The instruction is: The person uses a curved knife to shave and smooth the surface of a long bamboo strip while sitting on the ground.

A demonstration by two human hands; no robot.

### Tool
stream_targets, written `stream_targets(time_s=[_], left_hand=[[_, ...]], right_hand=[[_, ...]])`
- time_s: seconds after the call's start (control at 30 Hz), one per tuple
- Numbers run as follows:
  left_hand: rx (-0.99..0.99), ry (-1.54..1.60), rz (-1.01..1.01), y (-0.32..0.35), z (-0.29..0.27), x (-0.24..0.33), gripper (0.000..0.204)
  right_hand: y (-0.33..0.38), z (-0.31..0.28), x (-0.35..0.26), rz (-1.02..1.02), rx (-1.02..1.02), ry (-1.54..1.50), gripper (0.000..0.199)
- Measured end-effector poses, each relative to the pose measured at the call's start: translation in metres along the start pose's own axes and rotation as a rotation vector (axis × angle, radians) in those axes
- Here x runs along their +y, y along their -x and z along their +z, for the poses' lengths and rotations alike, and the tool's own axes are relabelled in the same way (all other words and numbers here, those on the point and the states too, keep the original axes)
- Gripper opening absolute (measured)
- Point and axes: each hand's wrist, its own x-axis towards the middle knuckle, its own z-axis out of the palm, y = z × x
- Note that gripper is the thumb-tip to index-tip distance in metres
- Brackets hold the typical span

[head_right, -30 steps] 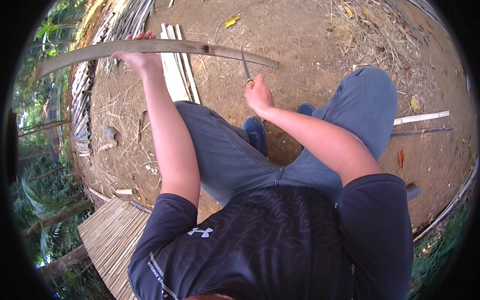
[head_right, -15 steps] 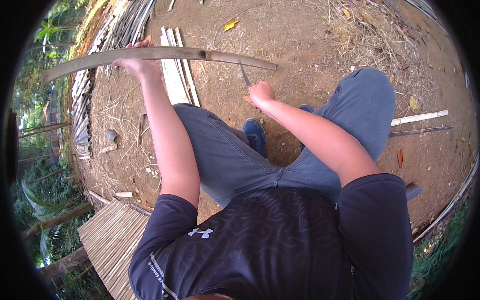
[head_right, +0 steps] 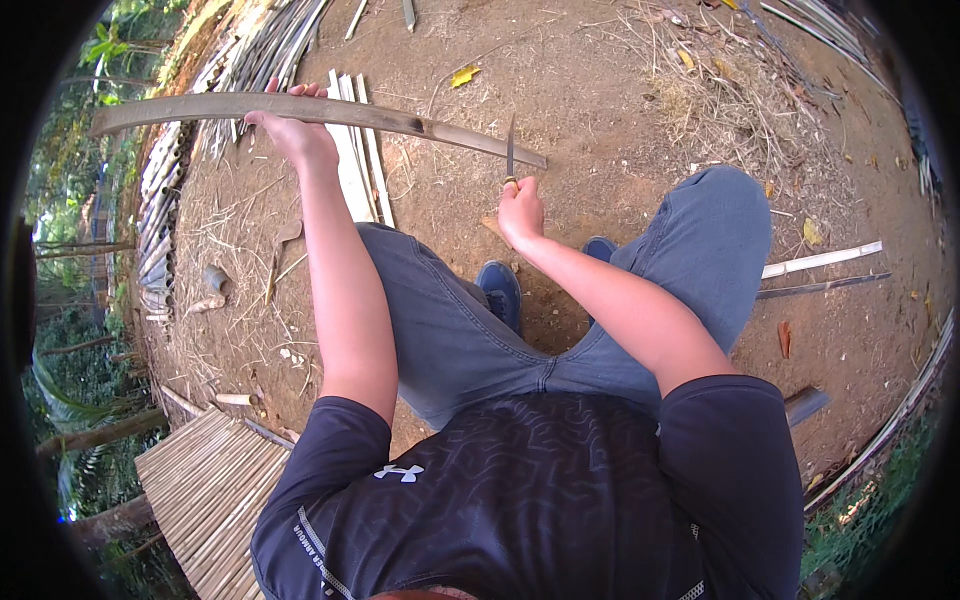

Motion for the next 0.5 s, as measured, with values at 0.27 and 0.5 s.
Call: stream_targets(time_s=[0.27,0.5], left_hand=[[-0.067,0.070,0.025,0.000,-0.006,-0.005,0.061],[0.073,0.056,0.003,-0.013,-0.021,-0.008,0.060]], right_hand=[[0.003,-0.008,-0.048,-0.667,-0.225,0.103,0.025],[0.039,-0.006,-0.097,-0.292,-0.299,0.186,0.022]])
